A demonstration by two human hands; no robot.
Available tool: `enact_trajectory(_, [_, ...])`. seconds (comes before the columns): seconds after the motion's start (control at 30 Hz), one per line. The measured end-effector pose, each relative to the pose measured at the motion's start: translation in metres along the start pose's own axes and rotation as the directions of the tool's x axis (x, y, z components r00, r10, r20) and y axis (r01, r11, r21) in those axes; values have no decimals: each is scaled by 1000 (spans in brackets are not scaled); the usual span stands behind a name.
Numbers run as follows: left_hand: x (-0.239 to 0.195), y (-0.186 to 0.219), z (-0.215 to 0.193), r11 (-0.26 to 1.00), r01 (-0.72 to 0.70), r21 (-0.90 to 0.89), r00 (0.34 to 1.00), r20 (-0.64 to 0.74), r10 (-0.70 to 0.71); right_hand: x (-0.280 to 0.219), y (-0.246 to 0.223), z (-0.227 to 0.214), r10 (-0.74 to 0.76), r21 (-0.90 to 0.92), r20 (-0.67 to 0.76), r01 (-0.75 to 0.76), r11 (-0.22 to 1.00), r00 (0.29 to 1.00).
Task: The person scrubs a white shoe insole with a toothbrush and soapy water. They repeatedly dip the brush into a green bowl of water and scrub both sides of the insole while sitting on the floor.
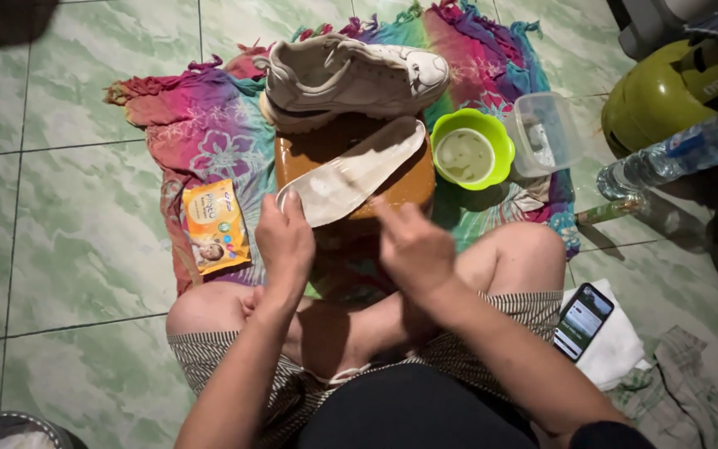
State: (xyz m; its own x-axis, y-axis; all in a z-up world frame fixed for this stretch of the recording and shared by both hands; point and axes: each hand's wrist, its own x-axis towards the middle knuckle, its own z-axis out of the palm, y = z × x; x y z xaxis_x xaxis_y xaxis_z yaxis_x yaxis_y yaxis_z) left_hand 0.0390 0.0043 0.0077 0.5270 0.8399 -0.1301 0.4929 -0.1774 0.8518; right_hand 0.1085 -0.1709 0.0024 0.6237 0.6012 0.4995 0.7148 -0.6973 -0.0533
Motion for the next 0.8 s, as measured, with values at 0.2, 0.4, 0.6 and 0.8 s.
enact_trajectory(0.2, [9, -31, -5, 960, 156, -232, 988, 33, -152, -1, -19, -14, -11, 114, 56, 5, 993, 998])
enact_trajectory(0.4, [2, -48, -3, 886, 227, -404, 974, 118, -195, -6, 29, 19, 183, 255, 56, -191, 948, 982])
enact_trajectory(0.6, [9, -67, 5, 790, 243, -564, 969, 171, -177, -4, -18, 10, 39, 373, -58, -15, 928, 998])
enact_trajectory(0.8, [4, -67, 9, 746, 291, -599, 957, 176, -231, -16, -59, -1, 2, 375, -18, 5, 927, 1000])
